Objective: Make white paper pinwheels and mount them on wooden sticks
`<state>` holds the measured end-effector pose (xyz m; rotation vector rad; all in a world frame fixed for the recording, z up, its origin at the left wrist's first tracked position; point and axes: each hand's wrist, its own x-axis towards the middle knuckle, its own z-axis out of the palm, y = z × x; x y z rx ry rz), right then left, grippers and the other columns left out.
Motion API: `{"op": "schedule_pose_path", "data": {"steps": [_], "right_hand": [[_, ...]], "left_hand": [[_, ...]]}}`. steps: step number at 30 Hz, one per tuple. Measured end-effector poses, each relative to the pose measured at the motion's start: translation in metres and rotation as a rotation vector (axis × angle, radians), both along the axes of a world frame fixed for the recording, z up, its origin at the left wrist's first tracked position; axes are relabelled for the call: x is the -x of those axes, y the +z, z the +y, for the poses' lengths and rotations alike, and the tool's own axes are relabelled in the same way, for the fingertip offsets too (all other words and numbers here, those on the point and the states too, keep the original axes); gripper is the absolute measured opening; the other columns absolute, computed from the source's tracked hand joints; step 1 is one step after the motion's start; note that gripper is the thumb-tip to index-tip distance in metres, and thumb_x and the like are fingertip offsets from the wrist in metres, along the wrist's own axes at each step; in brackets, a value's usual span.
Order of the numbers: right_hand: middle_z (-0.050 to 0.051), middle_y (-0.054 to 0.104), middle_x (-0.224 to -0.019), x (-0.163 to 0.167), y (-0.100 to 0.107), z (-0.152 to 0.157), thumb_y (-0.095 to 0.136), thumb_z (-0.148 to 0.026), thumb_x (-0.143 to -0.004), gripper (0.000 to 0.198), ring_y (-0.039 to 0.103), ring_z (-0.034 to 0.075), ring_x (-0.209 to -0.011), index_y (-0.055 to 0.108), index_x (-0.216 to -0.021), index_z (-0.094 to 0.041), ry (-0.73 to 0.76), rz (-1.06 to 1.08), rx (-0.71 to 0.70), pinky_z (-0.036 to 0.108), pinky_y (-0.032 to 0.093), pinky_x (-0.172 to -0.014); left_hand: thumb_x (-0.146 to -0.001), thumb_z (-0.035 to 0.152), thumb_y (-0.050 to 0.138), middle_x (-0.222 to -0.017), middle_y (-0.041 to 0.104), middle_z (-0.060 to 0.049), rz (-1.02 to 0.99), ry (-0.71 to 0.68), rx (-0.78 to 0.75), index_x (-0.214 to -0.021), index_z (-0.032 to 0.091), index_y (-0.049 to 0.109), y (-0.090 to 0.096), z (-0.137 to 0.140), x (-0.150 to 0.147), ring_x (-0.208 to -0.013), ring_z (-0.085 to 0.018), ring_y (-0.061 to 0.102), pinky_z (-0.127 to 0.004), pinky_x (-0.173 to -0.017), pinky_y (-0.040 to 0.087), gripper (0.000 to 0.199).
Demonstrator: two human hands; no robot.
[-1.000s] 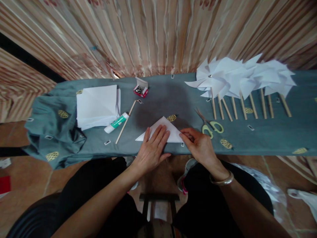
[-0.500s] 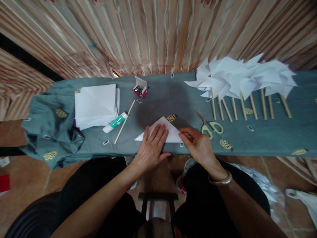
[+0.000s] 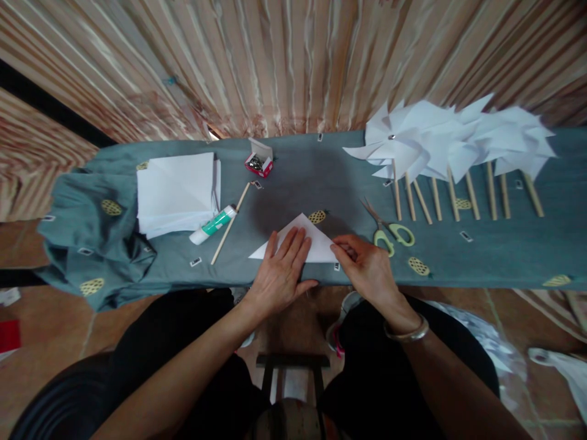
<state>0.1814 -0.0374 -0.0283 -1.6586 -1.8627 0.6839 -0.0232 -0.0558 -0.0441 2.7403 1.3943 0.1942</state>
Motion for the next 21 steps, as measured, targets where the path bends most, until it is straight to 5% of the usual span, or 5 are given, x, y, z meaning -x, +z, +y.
{"op": "schedule_pose_path", "data": {"steps": [5,9,21], "right_hand": [[0.009,0.074,-0.092,0.003,-0.002,-0.002,0.053,-0.027,-0.094,0.021,0.067,0.023,-0.085,0.069,-0.099,-0.015,0.067,-0.238,-0.278,0.035,0.051,-0.077],[0.014,0.071,-0.11,0.02,-0.001,-0.013,0.048,-0.012,-0.093,0.024,0.061,0.026,-0.1,0.068,-0.107,-0.011,0.266,-0.374,-0.512,0.04,0.05,-0.086],[0.021,0.064,-0.122,0.029,-0.024,-0.04,0.041,-0.006,-0.091,0.04,0.055,0.029,-0.114,0.058,-0.128,-0.004,0.421,-0.393,-0.495,0.044,0.05,-0.1]], "left_hand": [[-0.09,0.066,0.039,-0.154,0.032,-0.025,0.032,-0.001,0.025,-0.148,0.003,0.028,-0.001,0.0,-0.001,-0.146,-0.036,0.026,-0.059,-0.117,0.018,0.086],[-0.089,0.067,0.038,-0.155,0.031,-0.024,0.031,0.001,0.037,-0.148,0.003,0.029,-0.002,0.001,-0.001,-0.147,-0.036,0.024,-0.059,-0.117,0.017,0.087],[-0.088,0.062,0.047,-0.154,0.033,-0.025,-0.009,0.01,0.018,-0.147,0.004,0.031,-0.004,-0.001,0.002,-0.147,-0.035,0.025,-0.056,-0.117,0.019,0.084]]}}
